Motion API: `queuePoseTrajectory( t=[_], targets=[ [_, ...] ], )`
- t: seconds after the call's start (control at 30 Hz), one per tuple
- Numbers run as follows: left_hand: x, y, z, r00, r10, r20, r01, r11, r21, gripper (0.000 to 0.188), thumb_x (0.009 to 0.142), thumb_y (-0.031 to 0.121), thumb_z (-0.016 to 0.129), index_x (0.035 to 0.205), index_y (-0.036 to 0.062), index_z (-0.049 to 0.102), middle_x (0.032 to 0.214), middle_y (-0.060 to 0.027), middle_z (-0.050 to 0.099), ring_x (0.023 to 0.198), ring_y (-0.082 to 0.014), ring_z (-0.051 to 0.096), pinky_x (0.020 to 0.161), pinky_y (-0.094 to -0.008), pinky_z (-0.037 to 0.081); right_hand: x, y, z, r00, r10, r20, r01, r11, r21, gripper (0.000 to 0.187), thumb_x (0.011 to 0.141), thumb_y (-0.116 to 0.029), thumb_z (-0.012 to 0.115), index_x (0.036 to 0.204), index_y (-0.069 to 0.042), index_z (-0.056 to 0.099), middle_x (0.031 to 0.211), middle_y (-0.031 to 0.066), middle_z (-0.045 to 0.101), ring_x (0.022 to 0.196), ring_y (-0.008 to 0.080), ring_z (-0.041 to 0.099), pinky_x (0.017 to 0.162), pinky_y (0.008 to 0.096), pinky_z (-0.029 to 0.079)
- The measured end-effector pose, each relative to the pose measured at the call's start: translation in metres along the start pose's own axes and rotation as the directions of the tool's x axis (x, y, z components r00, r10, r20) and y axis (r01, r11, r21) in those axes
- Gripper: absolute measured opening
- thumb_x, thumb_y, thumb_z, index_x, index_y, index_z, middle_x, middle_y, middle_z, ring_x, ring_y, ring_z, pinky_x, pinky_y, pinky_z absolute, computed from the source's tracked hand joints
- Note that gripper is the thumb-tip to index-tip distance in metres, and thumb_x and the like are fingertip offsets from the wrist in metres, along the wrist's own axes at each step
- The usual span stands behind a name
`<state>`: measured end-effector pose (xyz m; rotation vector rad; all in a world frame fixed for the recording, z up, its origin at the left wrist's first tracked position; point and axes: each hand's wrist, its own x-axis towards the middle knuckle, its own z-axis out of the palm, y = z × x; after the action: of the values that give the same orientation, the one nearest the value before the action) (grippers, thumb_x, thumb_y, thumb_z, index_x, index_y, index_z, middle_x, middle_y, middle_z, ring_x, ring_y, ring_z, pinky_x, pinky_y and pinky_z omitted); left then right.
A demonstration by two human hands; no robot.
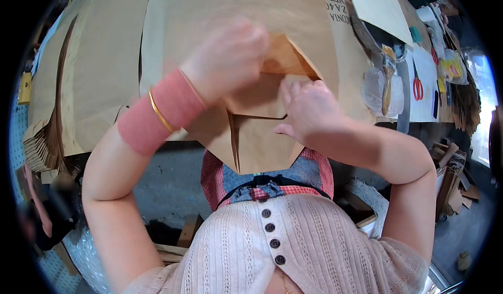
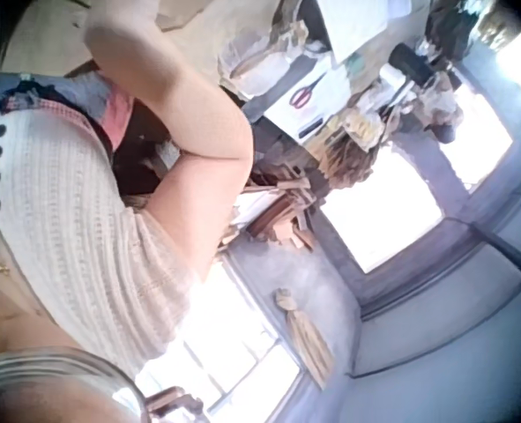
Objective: The person assembles flat brown paper bags by folding the bottom flaps and applying glue with a brush to secure them. They repeatedly pick up flat bags, fold the sides and bottom, apply adhesive, and press the flaps to form the bag structure.
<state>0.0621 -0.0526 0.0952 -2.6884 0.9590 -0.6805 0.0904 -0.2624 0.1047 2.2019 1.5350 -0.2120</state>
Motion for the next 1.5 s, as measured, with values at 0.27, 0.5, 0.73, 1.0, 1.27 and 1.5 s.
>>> queuePoseTrajectory(
  t=[0.27, 0.5, 0.73, 1.0, 1.27, 1.5],
  targets=[
    [0.016, 0.050, -0.016, 0.322, -0.101, 0.941, 0.426, 0.904, -0.049, 0.014, 0.070, 0.011, 0.062, 0.080, 0.0079, 0.070, 0.087, -0.0103, 0.067, 0.080, -0.0269, 0.067, 0.066, -0.0360, 0.054, 0.051, 0.020, -0.023, 0.927, -0.197, 0.321, 0.146, 0.974, 0.173, 0.039, 0.073, -0.017, 0.069, 0.109, -0.004, 0.057, 0.082, 0.0091, 0.069, 0.083, 0.0292, 0.069, 0.071, 0.0387, 0.054],
    [-0.052, 0.027, -0.019, 0.599, -0.521, 0.608, 0.654, 0.756, 0.003, 0.034, 0.073, 0.006, 0.058, 0.107, 0.0063, 0.063, 0.096, -0.0103, 0.067, 0.098, -0.0255, 0.063, 0.079, -0.0391, 0.052, 0.013, 0.057, 0.023, 0.983, 0.121, 0.138, -0.145, 0.971, 0.187, 0.041, 0.070, -0.009, 0.069, 0.109, -0.009, 0.058, 0.091, 0.0097, 0.068, 0.091, 0.0271, 0.067, 0.074, 0.0370, 0.053],
    [-0.056, 0.002, -0.003, 0.625, -0.336, 0.704, 0.773, 0.387, -0.502, 0.046, 0.063, 0.000, 0.064, 0.108, 0.0015, 0.064, 0.114, -0.0151, 0.059, 0.109, -0.0330, 0.055, 0.096, -0.0351, 0.045, 0.000, 0.071, 0.016, 0.962, -0.260, -0.080, 0.267, 0.846, 0.461, 0.019, 0.066, -0.007, 0.064, 0.086, -0.008, 0.062, 0.084, 0.0109, 0.063, 0.083, 0.0299, 0.064, 0.069, 0.0398, 0.051],
    [-0.040, 0.000, -0.024, 0.594, -0.312, 0.741, 0.788, 0.409, -0.459, 0.040, 0.069, 0.009, 0.070, 0.108, -0.0001, 0.063, 0.119, -0.0172, 0.056, 0.111, -0.0353, 0.054, 0.095, -0.0375, 0.045, 0.036, 0.079, 0.027, 0.997, 0.048, -0.054, -0.006, 0.808, 0.589, 0.015, 0.075, -0.017, 0.068, 0.074, -0.002, 0.069, 0.069, 0.0163, 0.066, 0.069, 0.0354, 0.065, 0.066, 0.0427, 0.053],
    [-0.025, 0.009, -0.032, 0.485, -0.371, 0.792, 0.872, 0.277, -0.404, 0.047, 0.066, 0.020, 0.079, 0.106, 0.0035, 0.061, 0.115, -0.0153, 0.057, 0.106, -0.0348, 0.055, 0.091, -0.0404, 0.047, -0.047, 0.104, 0.030, 0.747, 0.247, -0.618, 0.158, 0.836, 0.525, 0.020, 0.076, -0.008, 0.066, 0.096, -0.007, 0.064, 0.078, 0.0099, 0.057, 0.073, 0.0291, 0.060, 0.063, 0.0377, 0.050],
    [-0.023, 0.036, -0.038, 0.624, -0.431, 0.652, 0.709, 0.663, -0.240, 0.078, 0.054, 0.021, 0.085, 0.121, 0.0056, 0.049, 0.124, -0.0196, 0.049, 0.105, -0.0371, 0.055, 0.088, -0.0416, 0.049, -0.136, 0.183, 0.116, 0.862, 0.268, -0.430, -0.256, 0.963, 0.087, 0.038, 0.077, -0.008, 0.059, 0.115, -0.011, 0.059, 0.092, 0.0055, 0.056, 0.083, 0.0224, 0.060, 0.065, 0.0334, 0.050]
  ],
)
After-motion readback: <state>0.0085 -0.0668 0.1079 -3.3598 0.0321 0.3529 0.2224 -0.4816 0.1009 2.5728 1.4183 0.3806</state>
